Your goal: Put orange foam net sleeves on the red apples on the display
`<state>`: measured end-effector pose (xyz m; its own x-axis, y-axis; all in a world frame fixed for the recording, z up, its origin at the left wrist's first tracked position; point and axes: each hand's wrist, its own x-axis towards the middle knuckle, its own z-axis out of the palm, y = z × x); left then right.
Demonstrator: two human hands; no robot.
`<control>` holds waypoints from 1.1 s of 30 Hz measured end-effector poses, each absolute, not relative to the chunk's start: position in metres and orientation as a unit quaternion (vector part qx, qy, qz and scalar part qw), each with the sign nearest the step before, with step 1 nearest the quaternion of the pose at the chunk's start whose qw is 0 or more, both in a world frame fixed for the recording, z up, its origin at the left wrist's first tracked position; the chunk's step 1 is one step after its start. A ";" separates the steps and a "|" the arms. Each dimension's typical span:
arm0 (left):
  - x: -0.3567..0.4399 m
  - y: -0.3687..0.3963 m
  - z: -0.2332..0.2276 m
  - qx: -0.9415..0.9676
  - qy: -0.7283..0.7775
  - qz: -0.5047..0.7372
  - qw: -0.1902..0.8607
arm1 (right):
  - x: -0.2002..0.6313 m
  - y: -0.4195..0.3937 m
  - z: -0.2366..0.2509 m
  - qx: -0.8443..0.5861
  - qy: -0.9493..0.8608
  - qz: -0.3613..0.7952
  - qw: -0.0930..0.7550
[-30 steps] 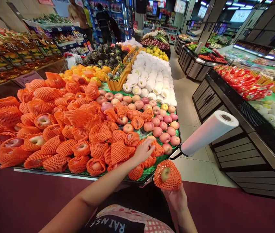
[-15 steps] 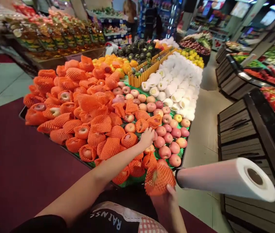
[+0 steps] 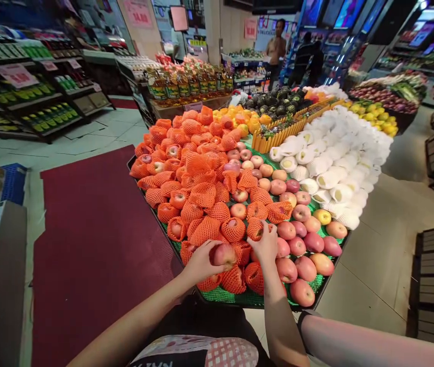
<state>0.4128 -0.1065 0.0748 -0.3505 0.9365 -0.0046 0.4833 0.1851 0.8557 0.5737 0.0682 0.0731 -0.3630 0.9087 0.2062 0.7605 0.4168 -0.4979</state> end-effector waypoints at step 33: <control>0.291 -0.100 0.101 0.678 0.453 0.492 0.305 | 0.554 -0.112 0.077 -0.477 -0.503 0.567 0.444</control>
<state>0.2910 -0.1003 0.1010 0.1056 0.9144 0.3909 0.3142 -0.4036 0.8593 0.5536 -0.1124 0.0771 -0.1497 0.9842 -0.0944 -0.0244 -0.0992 -0.9948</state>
